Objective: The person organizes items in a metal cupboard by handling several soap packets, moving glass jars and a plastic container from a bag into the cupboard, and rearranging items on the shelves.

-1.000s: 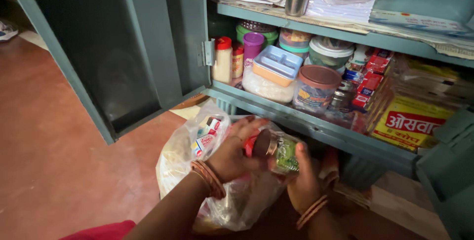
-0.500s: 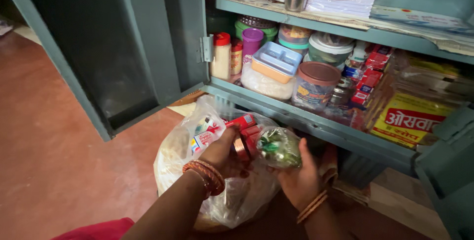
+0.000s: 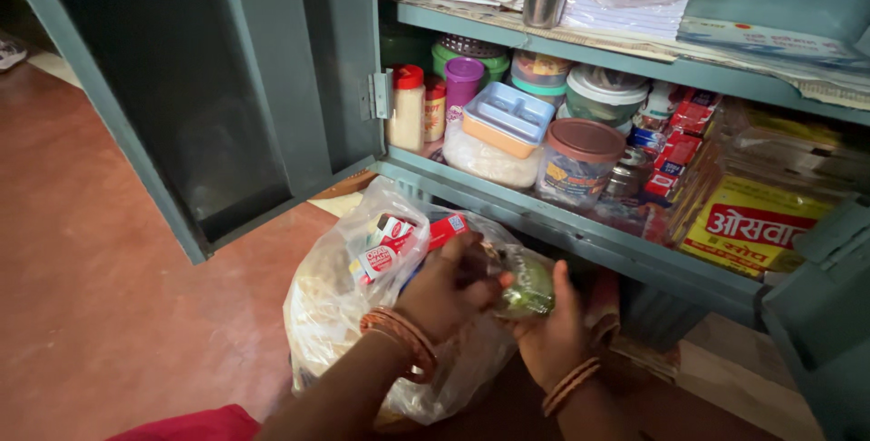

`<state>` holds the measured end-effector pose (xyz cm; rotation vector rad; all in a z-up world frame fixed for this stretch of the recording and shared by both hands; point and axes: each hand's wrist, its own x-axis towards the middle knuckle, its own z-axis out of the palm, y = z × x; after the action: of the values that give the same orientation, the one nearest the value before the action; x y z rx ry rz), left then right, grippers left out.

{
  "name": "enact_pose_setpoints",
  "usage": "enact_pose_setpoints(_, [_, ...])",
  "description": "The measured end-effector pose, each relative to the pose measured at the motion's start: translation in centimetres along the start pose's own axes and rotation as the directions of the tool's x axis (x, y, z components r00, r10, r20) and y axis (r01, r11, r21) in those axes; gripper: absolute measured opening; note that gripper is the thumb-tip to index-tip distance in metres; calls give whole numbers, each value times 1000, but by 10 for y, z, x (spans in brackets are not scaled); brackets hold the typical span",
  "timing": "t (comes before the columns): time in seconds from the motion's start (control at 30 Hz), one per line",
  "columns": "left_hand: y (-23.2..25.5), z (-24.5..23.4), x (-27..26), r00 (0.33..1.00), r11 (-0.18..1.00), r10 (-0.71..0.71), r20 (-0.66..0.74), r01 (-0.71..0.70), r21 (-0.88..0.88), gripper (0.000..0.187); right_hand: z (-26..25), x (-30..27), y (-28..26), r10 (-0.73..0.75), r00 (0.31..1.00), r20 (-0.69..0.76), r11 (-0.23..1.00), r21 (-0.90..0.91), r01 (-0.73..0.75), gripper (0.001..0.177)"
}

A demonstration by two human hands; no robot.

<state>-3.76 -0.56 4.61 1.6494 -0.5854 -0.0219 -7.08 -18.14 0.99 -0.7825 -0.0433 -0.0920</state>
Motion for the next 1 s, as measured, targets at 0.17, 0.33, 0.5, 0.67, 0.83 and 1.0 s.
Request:
enact_pose_setpoints(0.17, [5,12,-4,979,875,-87,-183,162,456,74,1,-7,15,-179,984,26,947,-265,179,52])
enact_pose_setpoints(0.33, [-8,19,9,934,927,-308,-179,337,165,59,-2,-17,14,-471,856,212,543,-695,471,51])
enact_pose_setpoints(0.5, [4,15,-11,986,868,41,-164,46,495,68,-19,-7,30,-236,971,-31,898,-390,206,59])
enact_pose_setpoints(0.67, [1,0,-12,987,872,-80,-140,138,469,59,-4,-10,20,182,983,21,962,-210,-174,66])
enact_pose_setpoints(0.83, [-1,-7,4,839,857,-514,-179,514,-51,54,19,-19,12,-319,846,426,525,-664,532,81])
enact_pose_setpoints(1.0, [-4,-1,6,960,939,-101,-261,178,295,53,7,-8,23,-383,886,261,552,-704,446,57])
